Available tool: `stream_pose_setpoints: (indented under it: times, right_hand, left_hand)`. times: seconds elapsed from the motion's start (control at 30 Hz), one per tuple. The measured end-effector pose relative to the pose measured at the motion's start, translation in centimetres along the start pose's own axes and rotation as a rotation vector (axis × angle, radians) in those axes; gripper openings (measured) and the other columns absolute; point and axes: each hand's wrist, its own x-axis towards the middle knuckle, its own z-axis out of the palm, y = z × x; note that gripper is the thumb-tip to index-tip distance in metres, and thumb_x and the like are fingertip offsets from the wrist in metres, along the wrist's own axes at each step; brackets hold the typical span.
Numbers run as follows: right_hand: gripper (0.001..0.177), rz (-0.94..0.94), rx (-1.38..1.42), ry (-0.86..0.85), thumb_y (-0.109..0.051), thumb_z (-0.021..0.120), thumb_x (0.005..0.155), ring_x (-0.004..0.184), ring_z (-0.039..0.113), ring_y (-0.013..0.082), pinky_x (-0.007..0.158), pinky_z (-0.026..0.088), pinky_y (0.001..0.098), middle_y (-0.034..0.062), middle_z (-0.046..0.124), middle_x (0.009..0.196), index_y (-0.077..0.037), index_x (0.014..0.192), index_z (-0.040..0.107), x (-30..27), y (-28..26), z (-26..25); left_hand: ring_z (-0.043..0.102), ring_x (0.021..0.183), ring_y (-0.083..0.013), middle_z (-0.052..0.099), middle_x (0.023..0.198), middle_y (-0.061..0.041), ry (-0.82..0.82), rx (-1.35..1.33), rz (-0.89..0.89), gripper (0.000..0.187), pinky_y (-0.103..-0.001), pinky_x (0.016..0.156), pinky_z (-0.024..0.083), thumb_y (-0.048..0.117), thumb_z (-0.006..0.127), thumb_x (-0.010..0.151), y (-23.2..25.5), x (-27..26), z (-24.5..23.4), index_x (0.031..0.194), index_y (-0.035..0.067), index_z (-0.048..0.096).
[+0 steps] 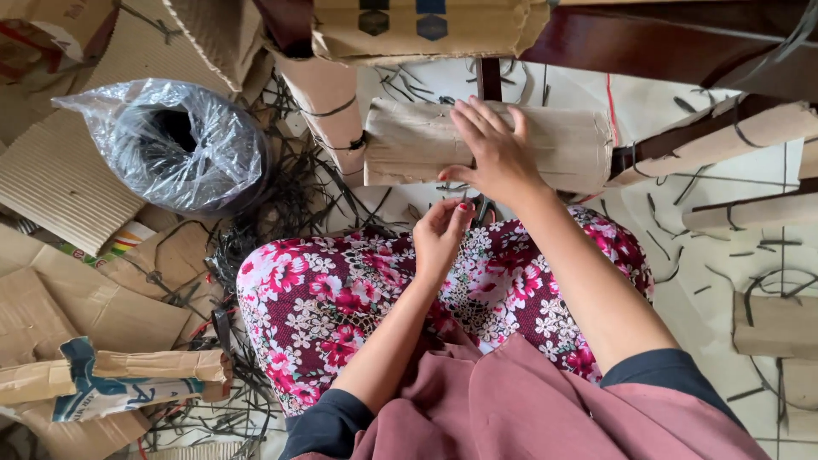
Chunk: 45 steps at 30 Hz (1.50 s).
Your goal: Wrapping wooden chair legs with protective cardboard and securing them with plastic ties and string for transport.
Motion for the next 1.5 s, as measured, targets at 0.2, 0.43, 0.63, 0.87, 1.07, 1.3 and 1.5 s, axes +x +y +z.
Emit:
stream_pose_setpoints:
  times: [0.2,0.43,0.63,0.87,1.07,1.3,1.5]
  right_hand:
    - [0.098,-0.041,-0.051,0.076,-0.086,0.068,0.070,0.127,0.056,0.0244,0.113,0.018,0.0676,0.0087,0.072,0.111,-0.011,0.131,0.061,1.7,2.5,3.8]
    - [0.071,0.000,-0.041,0.100,-0.065,0.087,0.067,0.091,0.066,0.0260,0.112,0.018,0.0623,0.0030,0.075,0.085,-0.012,0.112,0.075,2.4,1.0,2.5]
    - [0.064,0.017,-0.035,0.074,-0.054,0.093,0.065,0.093,0.066,0.0234,0.113,0.017,0.0618,0.0018,0.076,0.089,-0.015,0.114,0.076,2.3,1.1,2.3]
    - [0.066,-0.124,0.209,0.193,-0.061,0.063,0.091,0.126,0.058,0.0232,0.113,0.026,0.0554,0.0069,0.069,0.123,-0.013,0.137,0.062,1.0,1.5,0.9]
    - [0.045,-0.291,0.172,0.425,0.008,0.052,0.090,0.135,0.051,0.0339,0.111,0.037,0.0561,0.0087,0.059,0.145,-0.014,0.126,0.068,-3.4,1.7,2.4]
    - [0.019,-0.188,0.138,0.589,-0.019,0.078,0.096,0.139,0.054,0.0242,0.120,0.027,0.0478,0.0043,0.066,0.143,-0.020,0.115,0.076,-4.6,1.4,5.1]
    - [0.024,-0.119,0.265,0.645,-0.010,0.071,0.100,0.126,0.066,0.0176,0.114,0.035,0.0397,-0.0026,0.075,0.129,-0.023,0.120,0.076,-4.1,1.0,3.9]
  left_hand:
    - [0.073,0.089,-0.0158,0.079,0.094,-0.015,0.038,-0.030,0.008,0.018,-0.033,0.086,0.059,0.013,0.067,0.101,-4.8,1.7,-1.7,0.115,0.004,0.075]
    - [0.051,0.138,-0.0313,0.054,0.147,-0.015,0.032,0.238,0.174,0.020,-0.042,0.111,0.044,0.024,0.074,0.090,-5.5,2.6,-2.1,0.105,0.011,0.077]
    - [0.022,0.157,-0.0390,0.023,0.167,-0.027,-0.228,0.202,0.205,0.018,-0.042,0.123,0.025,0.014,0.074,0.087,-5.5,5.0,-0.8,0.103,0.010,0.079]
    - [0.075,0.099,-0.0215,0.078,0.102,-0.013,-0.057,0.073,-0.005,0.020,-0.034,0.086,0.058,0.023,0.077,0.095,-4.7,3.5,-1.5,0.112,0.013,0.080]
    - [0.072,0.099,-0.0192,0.079,0.098,-0.016,0.013,0.102,0.009,0.019,-0.034,0.085,0.058,0.016,0.078,0.093,-1.5,1.6,-1.9,0.109,0.008,0.081]
    - [0.066,0.093,-0.0100,0.081,0.095,-0.010,0.036,0.043,-0.010,0.023,-0.034,0.087,0.054,0.026,0.066,0.102,1.7,-0.7,-1.8,0.103,0.009,0.082]
    - [0.072,0.101,-0.0327,0.071,0.109,-0.029,0.039,-0.485,-0.110,0.040,-0.041,0.099,0.057,-0.005,0.058,0.101,-4.4,1.2,-3.3,0.139,-0.007,0.046]
